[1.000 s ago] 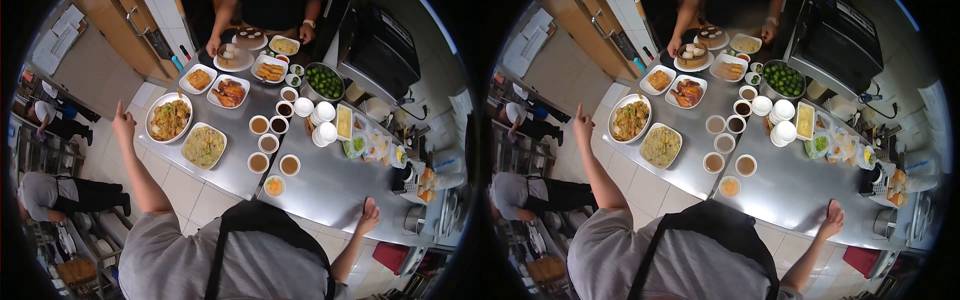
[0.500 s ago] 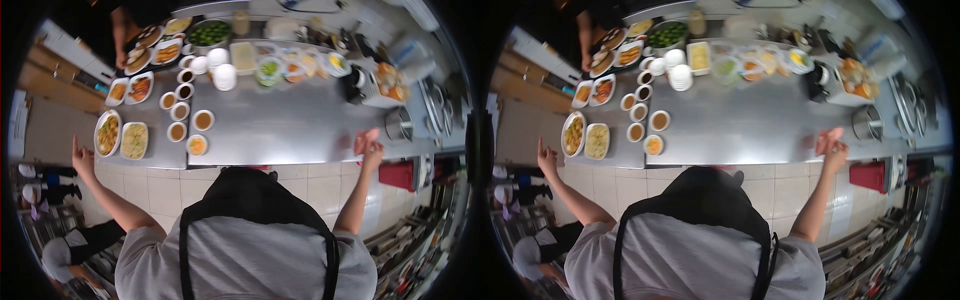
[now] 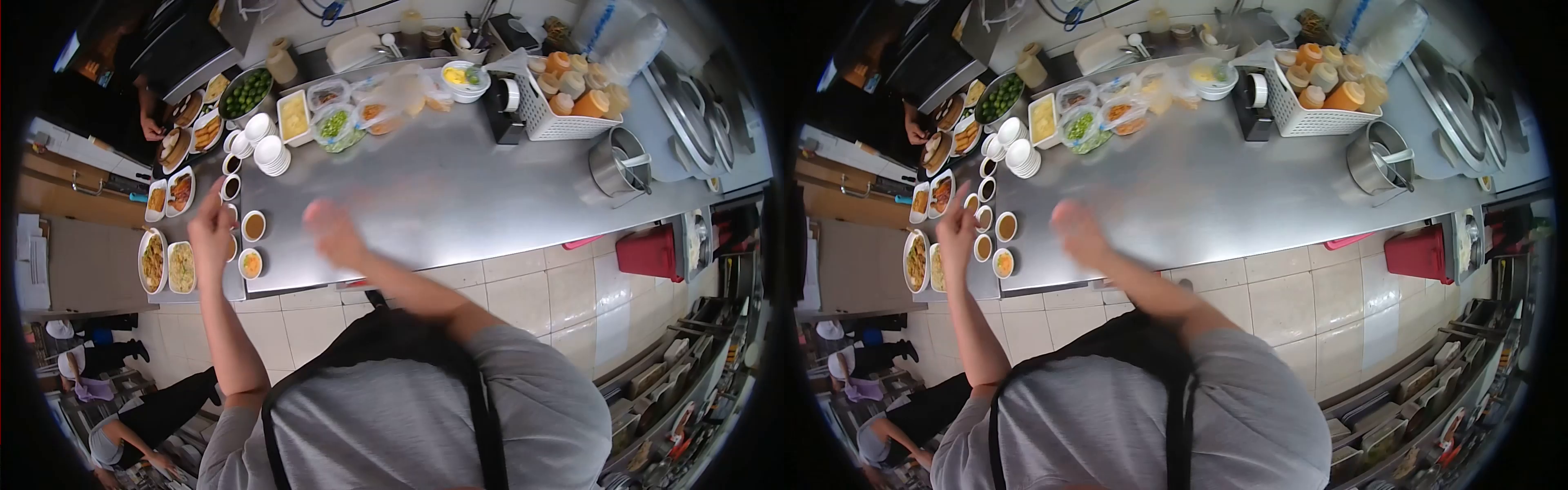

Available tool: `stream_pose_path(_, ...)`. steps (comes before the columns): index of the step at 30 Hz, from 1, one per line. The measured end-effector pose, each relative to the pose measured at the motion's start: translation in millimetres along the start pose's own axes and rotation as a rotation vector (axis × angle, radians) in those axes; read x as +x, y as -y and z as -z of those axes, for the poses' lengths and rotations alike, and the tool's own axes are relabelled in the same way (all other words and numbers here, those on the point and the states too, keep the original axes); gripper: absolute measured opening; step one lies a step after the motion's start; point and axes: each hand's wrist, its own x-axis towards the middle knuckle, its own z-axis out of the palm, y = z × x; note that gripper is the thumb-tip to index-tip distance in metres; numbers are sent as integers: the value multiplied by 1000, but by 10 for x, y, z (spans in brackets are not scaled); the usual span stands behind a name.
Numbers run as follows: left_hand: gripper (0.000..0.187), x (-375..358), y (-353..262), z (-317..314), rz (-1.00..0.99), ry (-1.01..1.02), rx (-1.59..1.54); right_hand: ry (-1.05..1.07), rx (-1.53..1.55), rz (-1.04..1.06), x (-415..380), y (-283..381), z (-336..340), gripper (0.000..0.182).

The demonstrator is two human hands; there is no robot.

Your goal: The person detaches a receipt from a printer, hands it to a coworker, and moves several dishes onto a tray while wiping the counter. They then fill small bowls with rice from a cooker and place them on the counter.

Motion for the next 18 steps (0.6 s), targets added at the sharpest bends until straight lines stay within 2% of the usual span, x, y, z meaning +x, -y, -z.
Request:
stream_pose_path(1, 40, 28, -102, -130, -29, 25, 21, 514, -312, 22, 114, 499, 202, 45)
stream_pose_path(3, 38, 87, -218, -227, -56, 102, 38, 297, -149, 218, -329, 622, 239, 49)
stream_pose_path(5, 38, 147, -73, -207, -40, 104, 44, 368, -187, 173, -548, 348, 675, 52)
stream_pose_path(6, 39, 202, 61, -182, -18, 107, 53, 603, -93, -118, -449, 277, 1161, 57)
stream_pose_path(7, 39, 247, 245, -161, -27, 113, 49, 529, -407, -122, -795, -127, 1308, 61)
stream_pose_path(8, 39, 248, 472, -149, -33, 100, 45, 429, -239, -275, -1042, -494, 1716, 64)
stream_pose_path(9, 39, 225, 620, -170, -41, 89, 38, 195, -784, -203, -1273, -799, 2098, 66)
stream_pose_path(10, 39, 182, 669, -199, -47, 103, 28, 177, -813, -496, -1495, -1105, 2531, 66)
stream_pose_path(11, 40, 145, 699, -215, 6, 122, 50, 44, -957, -576, -1761, -1360, 2949, 67)
stream_pose_path(12, 40, 107, 752, -213, 58, 139, 75, -50, -950, -678, -2109, -1732, 3357, 64)
stream_pose_path(13, 40, 69, 976, -320, 17, 181, 73, -169, -934, -702, -2430, -1974, 3747, 47)
stream_pose_path(14, 40, 101, 1147, -401, -32, 208, 69, -197, -966, -673, -2608, -2025, 3990, 41)
stream_pose_path(15, 39, 8, 728, -440, 22, 286, 80, -231, -998, -630, -2761, -2059, 4211, 36)
stream_pose_path(16, 39, -7, 985, -691, -68, 267, 153, -196, -1172, -557, -3104, -2460, 4298, 34)
stream_pose_path(17, 40, -96, 747, -819, -144, 298, 221, -173, -1351, -481, -3426, -2834, 4381, 33)
stream_pose_path(18, 46, -141, 655, -984, -217, 386, 127, -110, -550, -961, -2754, -2278, 4393, 33)
